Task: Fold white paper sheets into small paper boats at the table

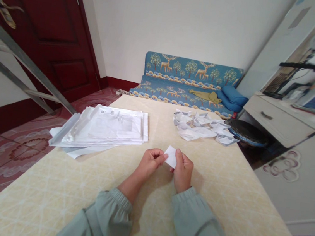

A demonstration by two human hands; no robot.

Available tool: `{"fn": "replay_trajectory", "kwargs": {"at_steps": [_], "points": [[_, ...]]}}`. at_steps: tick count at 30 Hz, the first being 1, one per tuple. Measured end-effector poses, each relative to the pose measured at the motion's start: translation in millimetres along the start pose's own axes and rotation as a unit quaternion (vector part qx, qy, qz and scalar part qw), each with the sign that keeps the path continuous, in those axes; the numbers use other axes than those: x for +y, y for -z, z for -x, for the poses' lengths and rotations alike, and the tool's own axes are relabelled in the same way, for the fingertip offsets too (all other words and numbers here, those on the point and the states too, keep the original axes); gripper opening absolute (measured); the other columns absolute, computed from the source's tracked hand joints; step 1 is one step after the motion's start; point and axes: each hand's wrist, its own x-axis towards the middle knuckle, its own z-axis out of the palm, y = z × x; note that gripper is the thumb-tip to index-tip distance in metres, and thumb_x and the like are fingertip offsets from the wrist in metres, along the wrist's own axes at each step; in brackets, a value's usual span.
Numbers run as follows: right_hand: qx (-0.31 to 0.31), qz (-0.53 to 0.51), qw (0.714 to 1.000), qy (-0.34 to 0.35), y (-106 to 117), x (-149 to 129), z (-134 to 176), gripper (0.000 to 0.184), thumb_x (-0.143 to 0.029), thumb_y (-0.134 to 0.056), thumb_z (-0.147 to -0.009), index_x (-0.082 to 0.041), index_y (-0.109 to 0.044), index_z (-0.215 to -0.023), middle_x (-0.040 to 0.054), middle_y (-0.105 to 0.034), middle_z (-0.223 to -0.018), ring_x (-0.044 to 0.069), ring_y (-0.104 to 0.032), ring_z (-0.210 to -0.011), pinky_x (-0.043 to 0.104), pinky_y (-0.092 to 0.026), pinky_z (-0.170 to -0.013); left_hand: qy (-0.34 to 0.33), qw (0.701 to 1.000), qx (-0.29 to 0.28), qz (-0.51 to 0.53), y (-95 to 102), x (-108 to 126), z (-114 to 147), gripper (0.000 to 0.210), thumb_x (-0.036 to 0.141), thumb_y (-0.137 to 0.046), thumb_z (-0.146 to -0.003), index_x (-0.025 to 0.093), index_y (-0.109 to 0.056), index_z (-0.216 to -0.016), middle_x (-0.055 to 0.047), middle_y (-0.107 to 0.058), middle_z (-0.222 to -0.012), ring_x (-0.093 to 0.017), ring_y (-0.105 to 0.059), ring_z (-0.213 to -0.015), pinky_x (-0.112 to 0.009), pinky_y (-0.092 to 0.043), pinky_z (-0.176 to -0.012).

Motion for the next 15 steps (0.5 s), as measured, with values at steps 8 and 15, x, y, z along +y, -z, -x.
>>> {"fn": "replay_trajectory", "kwargs": {"at_steps": [8, 15], "points": [[0.003, -0.051, 0.999, -0.012, 0.5, -0.5, 2.1, 0.050, -0.052, -0.044, -0.086, -0.019, -0.043, -0.049, -0.0048, -0.041, -0.038, 0.009, -0.038, -0.037, 0.023, -0.026, -0.037, -0.036, 0.998, 0.010, -0.040, 1.1, 0.9, 0.6, 0.040, 0.046, -0.062, -0.072, 0.014, -0.048, -0.052, 0.006, -0.037, -0.045, -0.006, -0.029, -0.045, -0.021, -0.021, -0.047], [0.012, -0.054, 0.998, 0.006, 0.1, 4.5, 2.1, 0.048, -0.050, -0.045, -0.087, -0.019, -0.044, -0.051, -0.0053, -0.041, -0.040, 0.009, -0.038, -0.039, 0.023, -0.028, -0.042, -0.009, 1.000, 0.016, 0.023, 2.9, -4.0, -1.5, 0.048, 0.053, -0.052, -0.078, 0.017, -0.038, -0.049, 0.007, -0.027, -0.041, -0.006, -0.020, -0.041, -0.023, -0.014, -0.044]]}}
